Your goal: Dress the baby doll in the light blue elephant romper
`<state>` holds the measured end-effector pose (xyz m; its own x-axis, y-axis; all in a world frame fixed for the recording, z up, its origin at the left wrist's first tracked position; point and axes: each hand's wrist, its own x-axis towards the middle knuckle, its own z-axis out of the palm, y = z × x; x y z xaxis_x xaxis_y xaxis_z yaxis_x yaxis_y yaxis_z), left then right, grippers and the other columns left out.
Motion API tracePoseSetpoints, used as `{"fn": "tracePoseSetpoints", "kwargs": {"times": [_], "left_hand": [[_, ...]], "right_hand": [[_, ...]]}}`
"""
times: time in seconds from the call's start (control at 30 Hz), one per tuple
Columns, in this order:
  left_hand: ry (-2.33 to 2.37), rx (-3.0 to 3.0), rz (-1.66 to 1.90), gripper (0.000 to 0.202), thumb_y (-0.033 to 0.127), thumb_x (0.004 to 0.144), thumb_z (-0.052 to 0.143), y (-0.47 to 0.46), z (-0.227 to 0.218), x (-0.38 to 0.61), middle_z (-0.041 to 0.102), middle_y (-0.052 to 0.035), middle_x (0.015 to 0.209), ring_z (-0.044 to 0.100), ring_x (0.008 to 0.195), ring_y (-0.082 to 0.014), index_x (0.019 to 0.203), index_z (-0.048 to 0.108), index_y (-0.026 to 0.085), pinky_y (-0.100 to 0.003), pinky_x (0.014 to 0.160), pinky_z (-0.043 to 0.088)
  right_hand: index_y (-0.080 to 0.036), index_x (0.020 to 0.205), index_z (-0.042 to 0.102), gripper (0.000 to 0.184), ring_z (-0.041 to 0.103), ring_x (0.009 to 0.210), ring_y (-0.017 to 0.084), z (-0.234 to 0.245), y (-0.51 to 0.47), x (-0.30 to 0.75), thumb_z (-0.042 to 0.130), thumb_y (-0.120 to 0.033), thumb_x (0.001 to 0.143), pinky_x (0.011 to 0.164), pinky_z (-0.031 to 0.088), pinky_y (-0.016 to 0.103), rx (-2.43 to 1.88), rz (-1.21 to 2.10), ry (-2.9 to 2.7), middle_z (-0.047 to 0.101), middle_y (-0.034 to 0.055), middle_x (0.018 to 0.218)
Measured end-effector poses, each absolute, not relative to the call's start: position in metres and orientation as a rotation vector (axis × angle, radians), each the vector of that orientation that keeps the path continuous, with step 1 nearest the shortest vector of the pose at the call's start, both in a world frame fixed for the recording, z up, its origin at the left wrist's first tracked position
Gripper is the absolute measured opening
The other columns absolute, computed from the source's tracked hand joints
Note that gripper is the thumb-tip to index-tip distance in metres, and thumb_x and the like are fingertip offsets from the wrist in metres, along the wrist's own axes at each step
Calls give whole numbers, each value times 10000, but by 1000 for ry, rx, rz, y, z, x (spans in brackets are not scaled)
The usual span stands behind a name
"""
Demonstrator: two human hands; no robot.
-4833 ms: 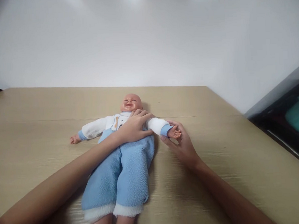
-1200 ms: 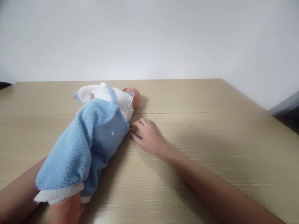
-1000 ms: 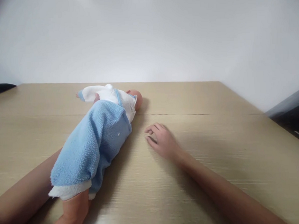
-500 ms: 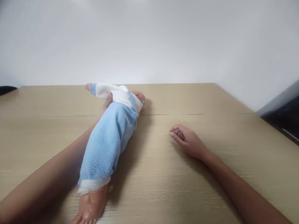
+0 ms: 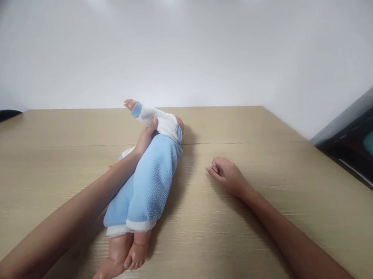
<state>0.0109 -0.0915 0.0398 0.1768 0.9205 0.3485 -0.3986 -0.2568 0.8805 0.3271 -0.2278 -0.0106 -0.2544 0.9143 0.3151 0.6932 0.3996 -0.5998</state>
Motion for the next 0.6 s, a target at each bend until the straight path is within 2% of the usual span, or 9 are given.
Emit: {"fn": "tracePoseSetpoints", "kwargs": {"times": [0.1, 0.23, 0.37, 0.47, 0.53, 0.6], "left_hand": [[600, 1229, 1411, 676, 653, 959, 769, -94, 40, 20, 722, -154, 1470, 600, 1488, -362, 1400, 678, 149, -520, 1312, 405], [660, 1406, 1408, 609, 636, 1001, 714, -100, 43, 31, 733, -133, 1456, 578, 1496, -361, 1386, 685, 164, -501, 1303, 400], [844, 1671, 1361, 501, 545, 1034, 673, -108, 46, 46, 730, -155, 1439, 621, 1419, -360, 1352, 668, 158, -504, 1243, 438], [919, 2001, 1274, 369, 453, 1052, 638, -113, 44, 65, 742, -151, 1379, 666, 1314, -352, 1306, 655, 185, -525, 1173, 475], [971, 2254, 1144, 301, 423, 1058, 617, -117, 43, 79, 750, -160, 1306, 679, 1239, -367, 1259, 652, 201, -547, 1102, 503], [1040, 2487, 990, 284, 423, 1053, 620, -124, 42, 91, 746, -183, 1241, 664, 1208, -391, 1221, 656, 196, -565, 1060, 509]], "right_hand": [[-262, 763, 431, 322, 453, 733, 212, -10, -226, 328, 627, -288, 1017, 710, 344, 367, -1318, 469, -2022, 490, -6, 787], [-256, 787, 493, 239, 480, 760, 212, -11, -226, 328, 676, -230, 938, 724, 370, 370, -1297, 523, -1950, 545, 10, 856], [-255, 1012, 616, 126, 530, 751, 208, -17, -225, 329, 711, -280, 932, 718, 433, 357, -1337, 646, -1753, 587, 2, 870], [-269, 1279, 614, 335, 677, 947, 244, -15, -223, 331, 609, -502, 1039, 820, 564, 383, -1310, 799, -1597, 703, 75, 1141], [-304, 1417, 581, 508, 733, 1093, 275, -9, -222, 333, 431, -658, 1084, 908, 622, 435, -1250, 969, -1492, 707, 109, 1363], [-327, 1491, 570, 663, 755, 1178, 304, -1, -222, 333, 294, -759, 1070, 991, 634, 493, -1149, 1242, -1327, 687, 118, 1498]]}}
